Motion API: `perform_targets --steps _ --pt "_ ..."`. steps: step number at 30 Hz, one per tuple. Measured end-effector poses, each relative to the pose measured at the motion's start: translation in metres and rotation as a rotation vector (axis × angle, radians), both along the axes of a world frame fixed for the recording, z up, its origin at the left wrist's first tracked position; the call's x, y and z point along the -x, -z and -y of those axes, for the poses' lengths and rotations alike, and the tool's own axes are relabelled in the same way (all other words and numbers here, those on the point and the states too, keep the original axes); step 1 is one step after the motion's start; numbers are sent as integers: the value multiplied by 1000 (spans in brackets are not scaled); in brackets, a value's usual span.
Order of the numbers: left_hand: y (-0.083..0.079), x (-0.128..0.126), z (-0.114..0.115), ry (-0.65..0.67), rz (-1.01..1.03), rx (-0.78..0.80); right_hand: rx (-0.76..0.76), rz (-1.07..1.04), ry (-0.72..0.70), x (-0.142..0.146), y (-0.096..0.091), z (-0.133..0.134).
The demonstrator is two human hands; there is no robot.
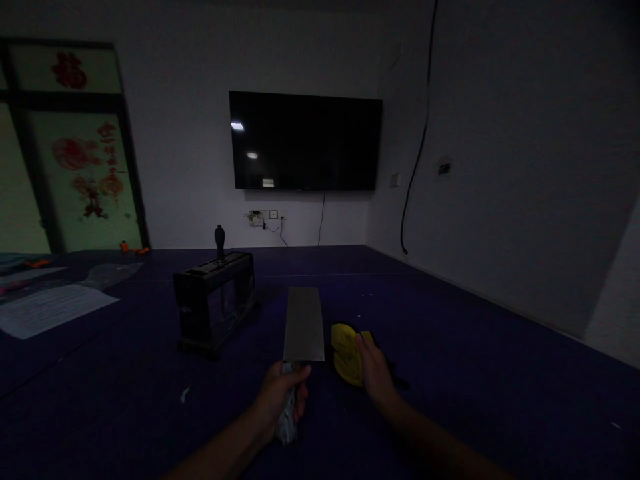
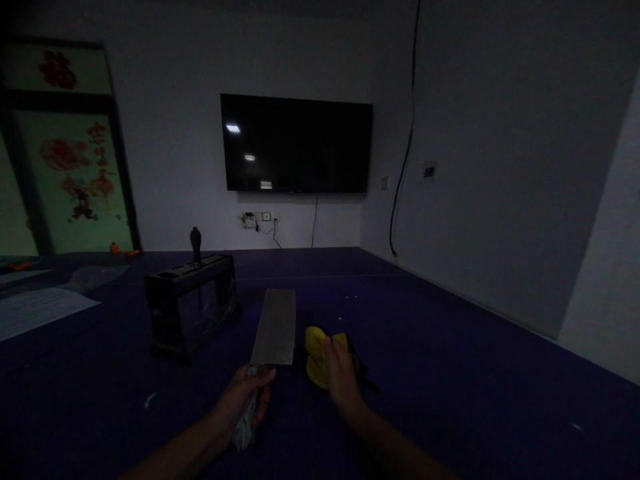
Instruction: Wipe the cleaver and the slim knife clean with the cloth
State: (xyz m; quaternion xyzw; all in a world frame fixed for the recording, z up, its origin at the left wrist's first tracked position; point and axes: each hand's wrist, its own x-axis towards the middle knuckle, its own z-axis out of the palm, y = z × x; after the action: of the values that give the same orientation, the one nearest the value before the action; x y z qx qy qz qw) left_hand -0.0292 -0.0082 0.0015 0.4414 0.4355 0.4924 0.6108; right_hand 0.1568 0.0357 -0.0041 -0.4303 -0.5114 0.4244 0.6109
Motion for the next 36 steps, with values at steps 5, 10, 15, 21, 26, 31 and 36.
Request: perform_targets --steps 5,10,15,21,26,31,36 --pt "1 -4 5 36 -5 -9 -56 41 6 3 -4 7" --pt "0 -5 7 37 -41 7 -123 117 116 3 -6 13" --pt "-1 -5 6 26 -33 4 -379 365 55 6 -10 20" --pt "0 -4 4 36 5 12 -561 778 -137 11 -12 24" --pt "4 -3 1 43 14 11 -607 925 -154 9 -12 21" --pt "5 -2 0 14 20 3 -670 918 -161 9 -14 22" --pt "6 -1 -3 -12 37 -4 -735 994 -193 8 -14 24"
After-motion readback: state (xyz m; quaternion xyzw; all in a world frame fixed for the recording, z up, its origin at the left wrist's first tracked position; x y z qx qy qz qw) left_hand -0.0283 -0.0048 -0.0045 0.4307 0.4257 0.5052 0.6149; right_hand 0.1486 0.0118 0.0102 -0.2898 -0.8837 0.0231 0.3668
